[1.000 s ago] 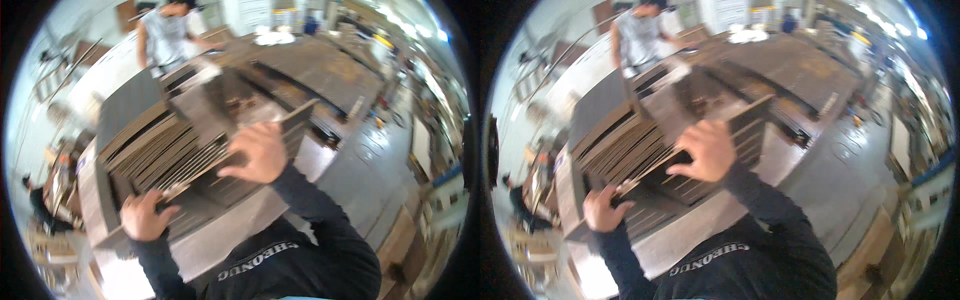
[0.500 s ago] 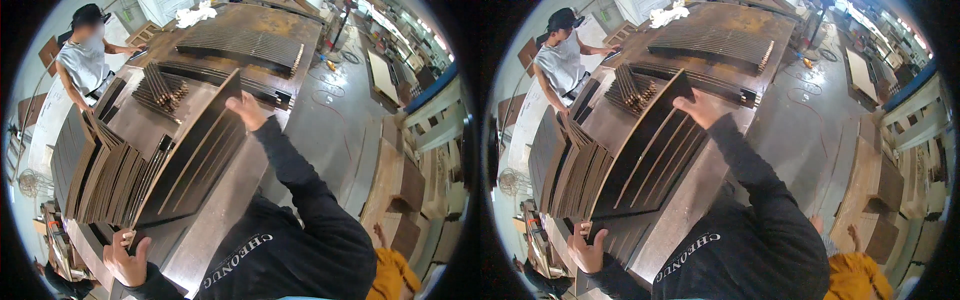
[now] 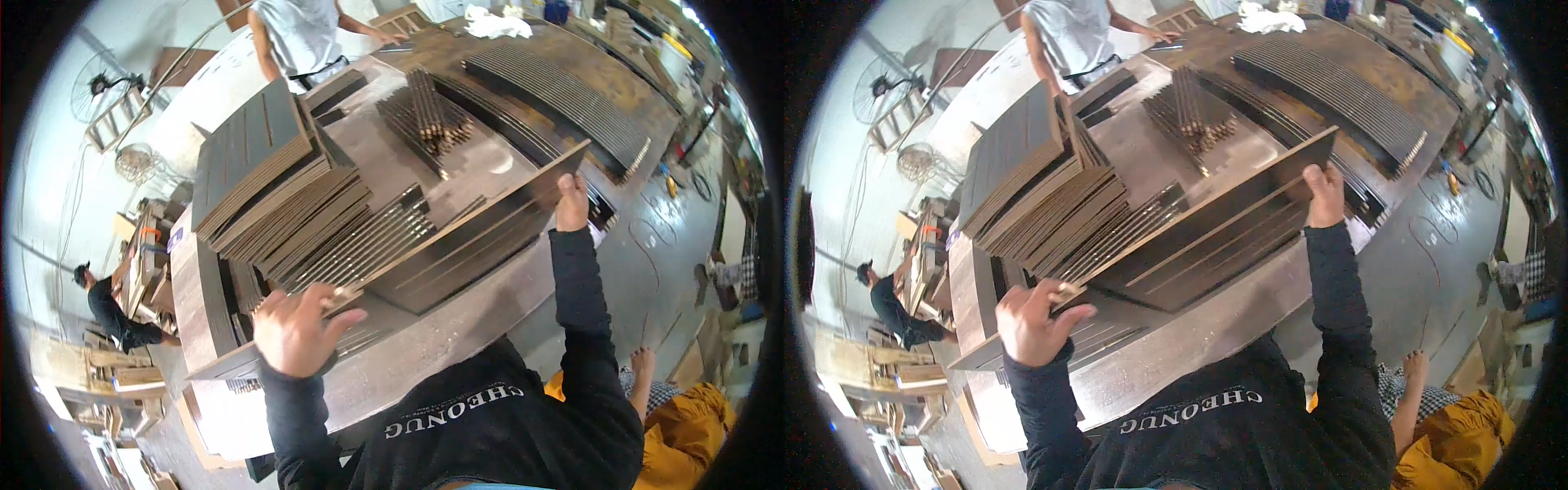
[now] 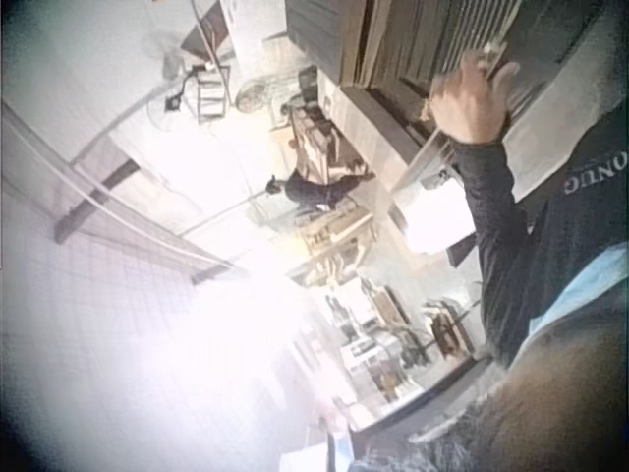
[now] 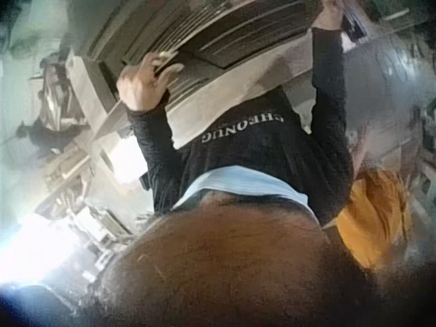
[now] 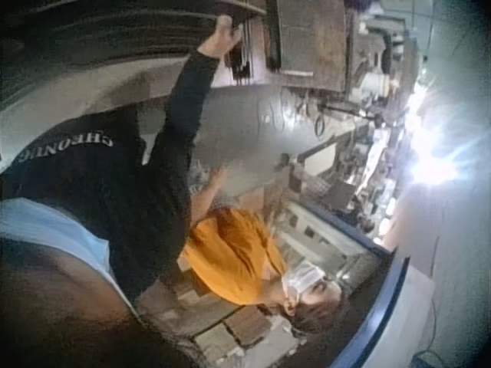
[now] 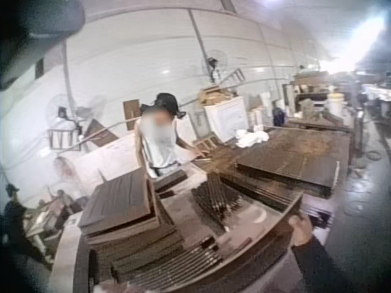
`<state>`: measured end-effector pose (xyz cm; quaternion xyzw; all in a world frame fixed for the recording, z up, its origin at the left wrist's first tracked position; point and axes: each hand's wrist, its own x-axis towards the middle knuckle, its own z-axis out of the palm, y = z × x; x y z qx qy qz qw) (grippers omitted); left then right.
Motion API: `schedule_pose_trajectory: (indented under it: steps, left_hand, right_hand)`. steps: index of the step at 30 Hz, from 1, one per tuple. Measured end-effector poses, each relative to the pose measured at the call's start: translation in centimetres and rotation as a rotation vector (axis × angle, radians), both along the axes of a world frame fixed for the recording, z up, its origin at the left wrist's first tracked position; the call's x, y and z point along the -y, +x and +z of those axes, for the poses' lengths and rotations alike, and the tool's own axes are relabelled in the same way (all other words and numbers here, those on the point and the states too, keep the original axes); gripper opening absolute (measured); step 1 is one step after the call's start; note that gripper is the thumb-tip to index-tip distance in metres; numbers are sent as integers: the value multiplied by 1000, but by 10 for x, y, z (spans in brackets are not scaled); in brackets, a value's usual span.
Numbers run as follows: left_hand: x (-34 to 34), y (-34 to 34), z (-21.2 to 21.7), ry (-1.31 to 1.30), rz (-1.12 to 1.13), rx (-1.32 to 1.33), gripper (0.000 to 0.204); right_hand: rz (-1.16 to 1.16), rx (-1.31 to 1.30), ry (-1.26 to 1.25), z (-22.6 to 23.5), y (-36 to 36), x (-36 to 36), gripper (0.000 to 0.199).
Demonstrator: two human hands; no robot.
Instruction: The person slides several wooden slats into the pre-cut grooves of a large black wooden panel. They handle the slats individually, align them, and push them into place by hand on a workbench.
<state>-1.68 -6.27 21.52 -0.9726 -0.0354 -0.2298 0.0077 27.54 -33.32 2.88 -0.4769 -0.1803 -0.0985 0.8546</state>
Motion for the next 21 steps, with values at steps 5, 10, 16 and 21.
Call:
schedule_pose_trajectory:
  steps: [5, 10, 16, 21]
  left_hand:
    - [8, 11, -2, 23, 34, -25, 38]
    - [10, 14, -5, 22, 1, 64, 49]
    - [12, 15, -3, -23, 31, 25, 79]
    - [2, -6, 5, -98, -64, 18, 81]
  right_hand:
    - [-7, -12, -32, 12, 15, -2, 42]
    - [41, 76, -82, 3, 30, 3, 46]
    - [-619, 542, -381, 102, -45, -38, 57]
    - [71, 1147, -805, 188, -155, -132, 59]
